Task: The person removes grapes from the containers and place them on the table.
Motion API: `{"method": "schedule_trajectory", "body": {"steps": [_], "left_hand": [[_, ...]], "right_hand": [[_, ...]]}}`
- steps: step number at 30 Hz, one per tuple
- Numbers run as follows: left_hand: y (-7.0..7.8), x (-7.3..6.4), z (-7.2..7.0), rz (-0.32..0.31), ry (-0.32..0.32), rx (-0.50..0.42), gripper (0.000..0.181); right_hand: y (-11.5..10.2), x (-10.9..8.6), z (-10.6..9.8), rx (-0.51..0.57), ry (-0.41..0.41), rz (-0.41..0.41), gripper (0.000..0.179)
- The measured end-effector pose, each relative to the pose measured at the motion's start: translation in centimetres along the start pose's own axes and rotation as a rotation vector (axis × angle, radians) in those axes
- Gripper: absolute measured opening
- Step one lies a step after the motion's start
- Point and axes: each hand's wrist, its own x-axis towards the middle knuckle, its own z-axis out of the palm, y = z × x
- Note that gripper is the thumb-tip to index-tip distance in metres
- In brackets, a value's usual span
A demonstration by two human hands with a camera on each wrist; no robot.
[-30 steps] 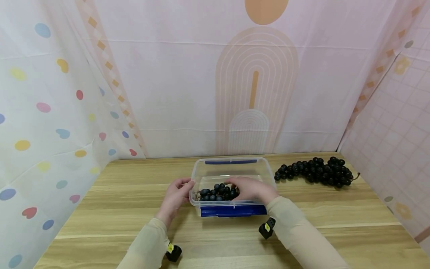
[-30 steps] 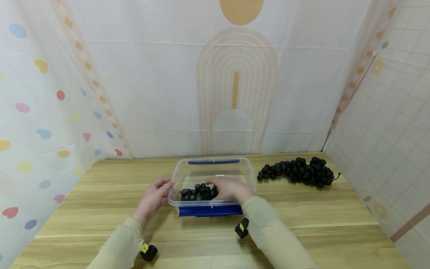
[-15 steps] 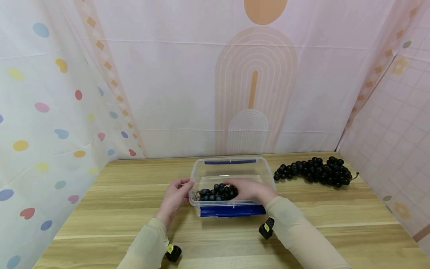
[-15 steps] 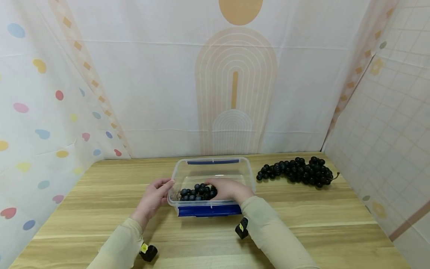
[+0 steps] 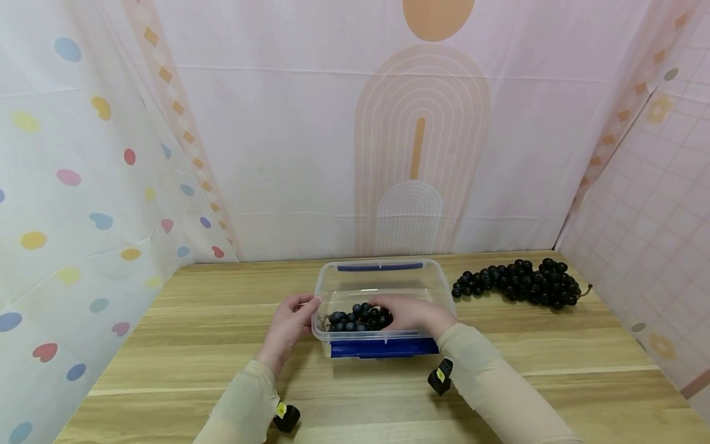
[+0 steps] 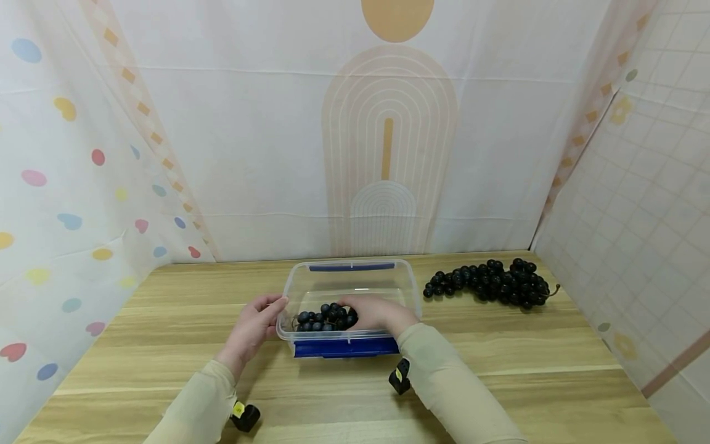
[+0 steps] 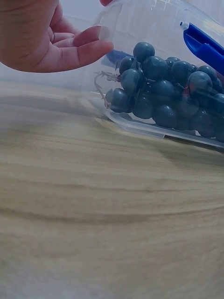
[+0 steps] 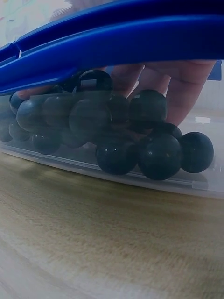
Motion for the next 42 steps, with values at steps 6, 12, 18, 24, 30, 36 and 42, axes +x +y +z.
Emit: {"method": "schedule_trajectory", "body": {"steps": [6, 12, 18, 24, 30, 36, 42], "left_hand": [[0.07, -0.06, -0.04, -0.006, -0.002, -0.008, 0.040], [-0.08, 0.13, 0.01, -0.006, -0.001, -0.016, 0.038], [-0.10, 0.17, 0.05, -0.008, -0.001, -0.021, 0.037], [0.03, 0.06, -0.03, -0.012, -0.004, -0.004, 0.040], [0.14, 0.01, -0.01, -0.013, -0.006, -0.005, 0.040], [0.07, 0.01, -0.02, -0.011, -0.008, -0.006, 0.040], [-0.02, 0.05, -0.02, -0.009, -0.004, 0.000, 0.040]], "right_hand": [[0.03, -0.01, -0.05, 0.016, -0.007, -0.023, 0.064], [-0.08, -0.08, -0.16, 0.038, -0.013, -0.039, 0.064], [-0.11, -0.09, -0.21, 0.072, -0.024, -0.035, 0.063], [-0.08, -0.06, -0.22, 0.077, -0.031, -0.035, 0.064], [-0.13, -0.03, -0.29, 0.065, -0.032, -0.044, 0.063], [-0.22, -0.05, -0.26, 0.049, -0.042, -0.032, 0.063], [-0.34, -0.11, -0.32, 0.042, -0.056, -0.033, 0.062]]}}
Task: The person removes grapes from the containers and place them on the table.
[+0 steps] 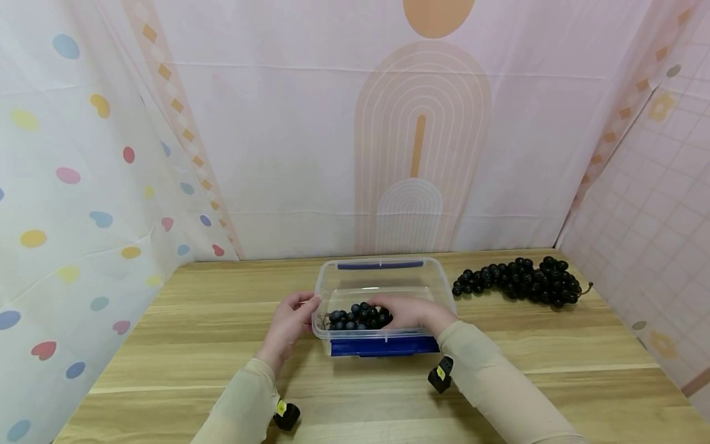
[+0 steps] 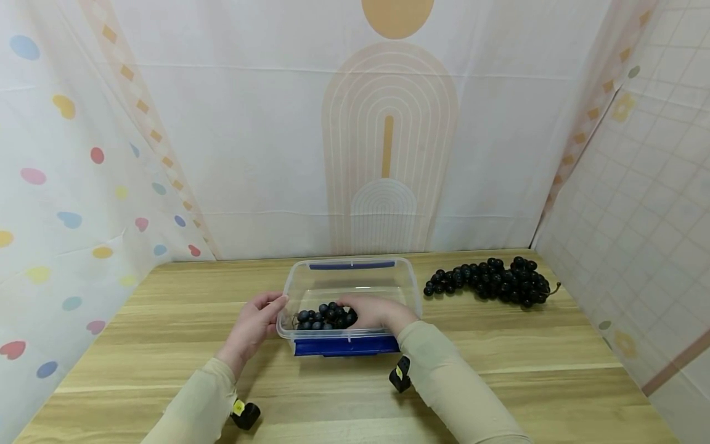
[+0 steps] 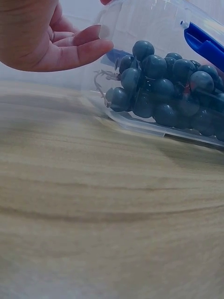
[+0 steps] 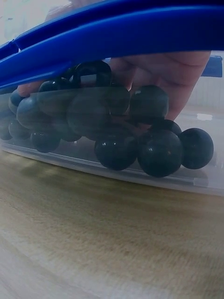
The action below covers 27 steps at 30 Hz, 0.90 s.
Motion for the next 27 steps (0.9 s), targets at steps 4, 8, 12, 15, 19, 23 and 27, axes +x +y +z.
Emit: {"method": "schedule_trajectory", "body": {"steps": [4, 8, 12, 15, 19, 23, 27], "left_hand": [[0.04, -0.03, -0.01, 0.001, 0.005, 0.004, 0.040], [0.02, -0.05, 0.03, 0.003, 0.008, 0.003, 0.039], [-0.08, 0.03, 0.08, 0.006, 0.009, -0.001, 0.038], [-0.19, 0.09, 0.14, 0.006, 0.012, -0.007, 0.038], [-0.27, 0.17, 0.22, 0.004, 0.020, -0.015, 0.036], [-0.21, 0.11, 0.18, 0.002, 0.019, -0.010, 0.037], [-0.01, -0.07, 0.12, 0.000, 0.011, -0.008, 0.040]], "right_hand": [[-0.04, -0.01, -0.01, 0.011, -0.004, -0.005, 0.062], [0.00, -0.05, -0.03, 0.024, -0.011, -0.007, 0.063], [0.11, -0.02, -0.01, 0.014, -0.011, -0.008, 0.062], [0.16, 0.00, 0.07, 0.003, -0.008, 0.000, 0.061], [0.16, 0.05, 0.13, -0.013, -0.004, -0.003, 0.059], [0.20, 0.07, 0.12, -0.016, 0.000, -0.016, 0.059], [0.11, -0.07, 0.04, -0.015, 0.005, -0.026, 0.058]]}}
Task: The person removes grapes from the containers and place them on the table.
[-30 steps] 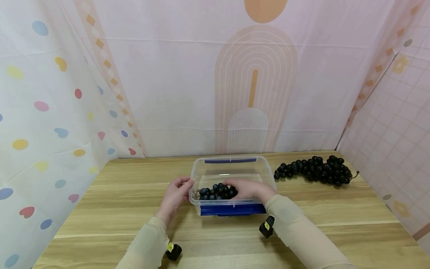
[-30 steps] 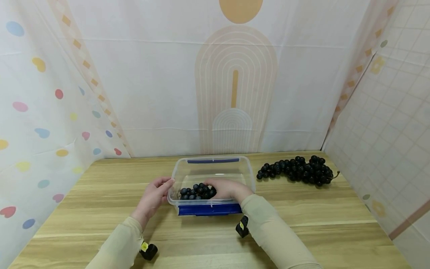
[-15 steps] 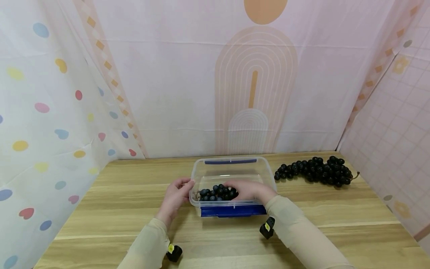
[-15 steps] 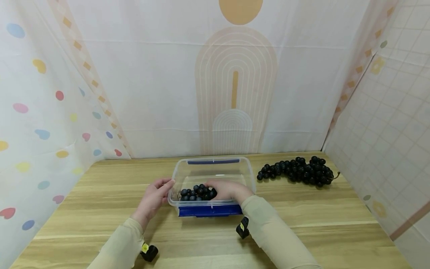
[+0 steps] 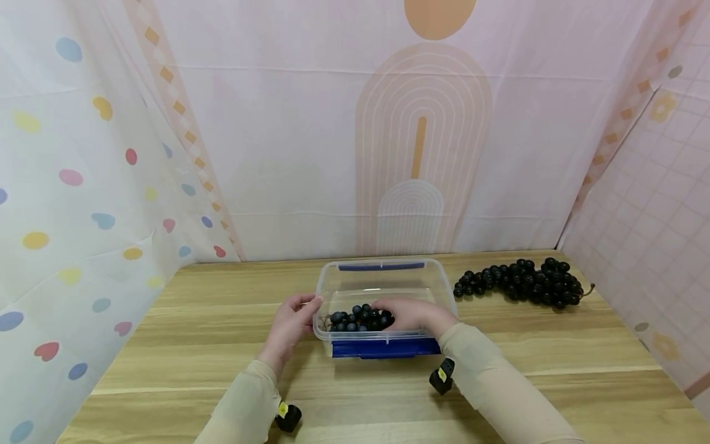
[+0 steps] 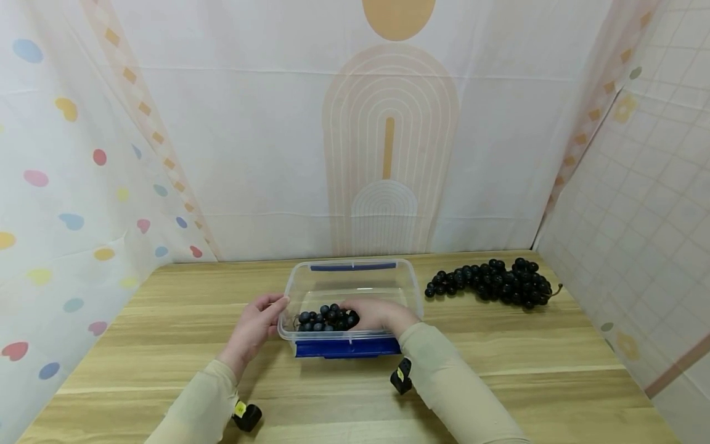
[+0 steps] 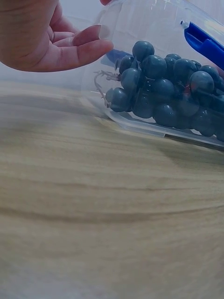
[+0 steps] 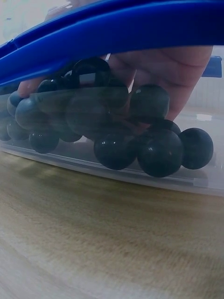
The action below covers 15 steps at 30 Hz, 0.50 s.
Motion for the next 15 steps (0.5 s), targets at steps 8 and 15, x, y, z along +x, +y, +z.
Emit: {"method": "schedule_trajectory", "body": {"steps": [8, 15], "left_hand": [[-0.07, 0.04, 0.02, 0.003, 0.000, -0.006, 0.039], [-0.38, 0.29, 0.05, 0.015, -0.002, -0.016, 0.038]], "right_hand": [[0.06, -0.09, 0.04, 0.022, 0.001, 0.004, 0.059], [0.07, -0.03, 0.04, 0.052, -0.018, 0.047, 0.060]]}}
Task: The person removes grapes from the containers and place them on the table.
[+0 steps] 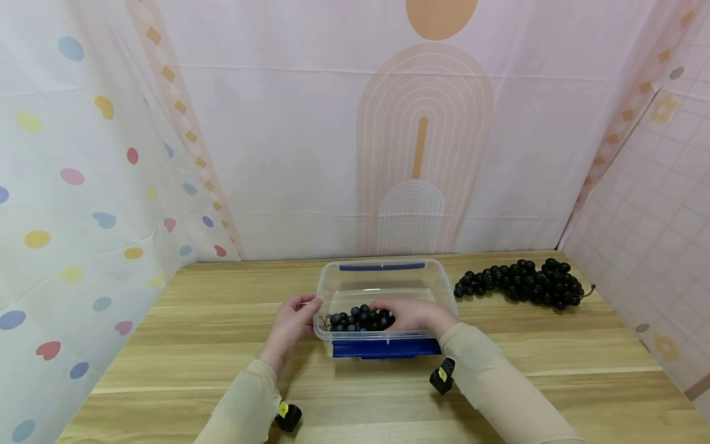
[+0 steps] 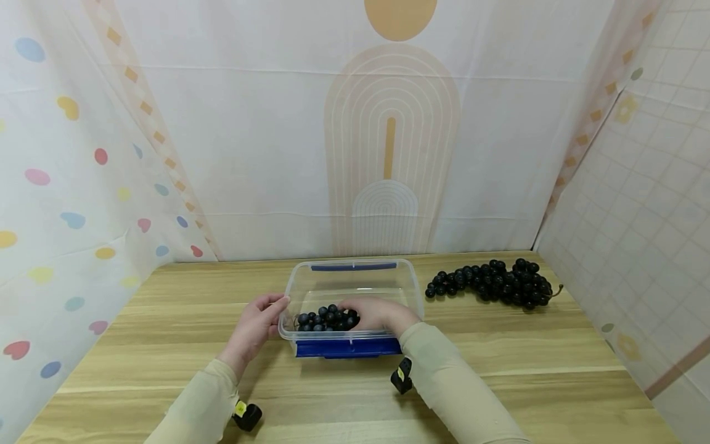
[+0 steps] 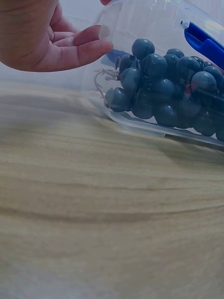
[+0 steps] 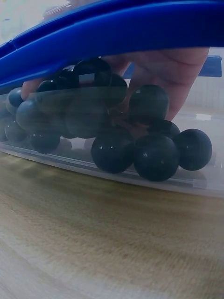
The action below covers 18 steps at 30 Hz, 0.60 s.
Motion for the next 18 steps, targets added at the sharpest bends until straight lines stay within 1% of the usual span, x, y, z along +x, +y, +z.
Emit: {"method": "schedule_trajectory", "body": {"steps": [7, 18], "left_hand": [[0.00, -0.01, -0.07, -0.004, 0.000, 0.011, 0.040], [0.18, -0.07, 0.00, -0.011, 0.009, 0.011, 0.037]], "right_hand": [[-0.11, -0.03, -0.06, 0.000, 0.010, -0.002, 0.058], [-0.14, -0.07, -0.14, -0.058, 0.052, -0.089, 0.046]]}}
